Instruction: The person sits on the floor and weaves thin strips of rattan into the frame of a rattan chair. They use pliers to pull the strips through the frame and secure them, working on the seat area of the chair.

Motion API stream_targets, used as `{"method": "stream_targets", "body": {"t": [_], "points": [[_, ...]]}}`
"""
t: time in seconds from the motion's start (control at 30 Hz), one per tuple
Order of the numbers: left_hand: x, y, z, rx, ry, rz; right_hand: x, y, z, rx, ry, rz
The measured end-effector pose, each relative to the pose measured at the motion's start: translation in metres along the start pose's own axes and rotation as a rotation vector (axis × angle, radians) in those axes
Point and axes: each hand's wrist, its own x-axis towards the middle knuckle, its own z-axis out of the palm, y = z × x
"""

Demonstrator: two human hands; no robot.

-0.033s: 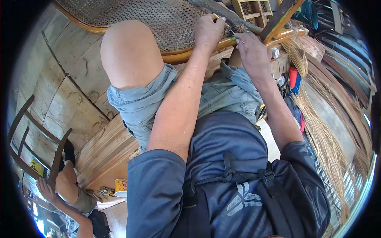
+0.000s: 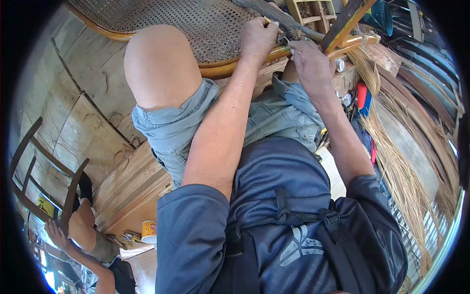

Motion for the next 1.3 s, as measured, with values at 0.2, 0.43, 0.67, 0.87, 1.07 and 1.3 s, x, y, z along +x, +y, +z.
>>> {"method": "stream_targets", "body": {"t": [0.2,0.43,0.67,0.87,1.07,1.3], "points": [[0.000,-0.009,0.001,0.049,-0.062,0.056,-0.003,0.002,-0.007,0.018,-0.007,0.087],[-0.002,-0.006,0.004,0.146,-0.031,0.092,-0.002,-0.001,-0.008,0.042,0.043,0.155],[-0.004,-0.005,0.006,0.268,-0.086,0.145,-0.001,-0.010,-0.020,0.271,0.102,0.169],[-0.006,0.000,0.011,0.322,-0.098,0.144,-0.004,-0.041,-0.057,0.450,0.250,0.158],[-0.003,-0.007,0.013,0.376,-0.136,0.247,-0.008,-0.057,-0.093,0.738,0.498,0.136],[-0.004,-0.003,0.015,0.256,-0.089,0.315,-0.023,-0.026,-0.164,0.923,0.530,-0.016]]}}
